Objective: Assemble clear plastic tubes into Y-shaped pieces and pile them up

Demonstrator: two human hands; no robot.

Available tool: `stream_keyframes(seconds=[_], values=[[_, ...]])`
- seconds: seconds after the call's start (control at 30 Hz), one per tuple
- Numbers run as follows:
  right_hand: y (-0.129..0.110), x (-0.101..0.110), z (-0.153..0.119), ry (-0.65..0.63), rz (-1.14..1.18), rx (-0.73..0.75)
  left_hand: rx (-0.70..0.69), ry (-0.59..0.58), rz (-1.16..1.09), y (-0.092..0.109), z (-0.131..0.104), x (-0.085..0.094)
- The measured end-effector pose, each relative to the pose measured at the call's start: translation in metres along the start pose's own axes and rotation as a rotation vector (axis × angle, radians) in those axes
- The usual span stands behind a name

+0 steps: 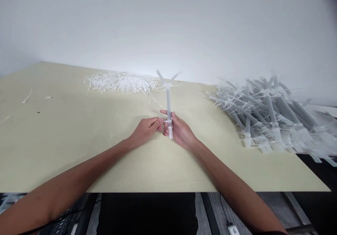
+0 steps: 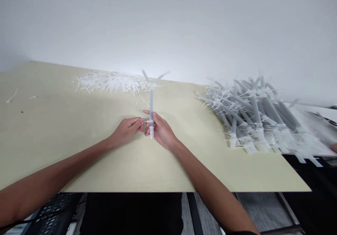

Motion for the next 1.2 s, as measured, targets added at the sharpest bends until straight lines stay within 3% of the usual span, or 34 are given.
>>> stream_keyframes(seconds=[0.3,0.43,0.7,0.9,1.2], values=[[0.000,-0.001,-0.003,-0.020,0.058,-0.069,-0.037,-0.010,0.018,-0.001,-0.001,-0.001],[0.001,-0.002,-0.002,0.023,-0.144,0.003,-0.055,0.004,0.019,-0.001,-0.002,-0.001],[0.013,0.003,0.000,0.238,-0.691,0.132,-0.010,0.029,0.046,-0.004,0.001,-0.001],[0.009,0.005,-0.003,0.256,-0.848,0.116,-0.009,0.025,0.065,-0.006,0.001,-0.002],[0.008,0.006,-0.004,0.248,-0.884,0.165,-0.004,0.005,0.055,-0.007,-0.001,-0.003]])
Point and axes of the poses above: each hand's wrist, its own z-axis towards the middle knuckle, its own x-axis out of the back of the hand, y = z × x, the point moved 1 cm from there along z, towards the middle knuckle, and after that the axes turned 6 degrees about -z, right-handed, at the moved point
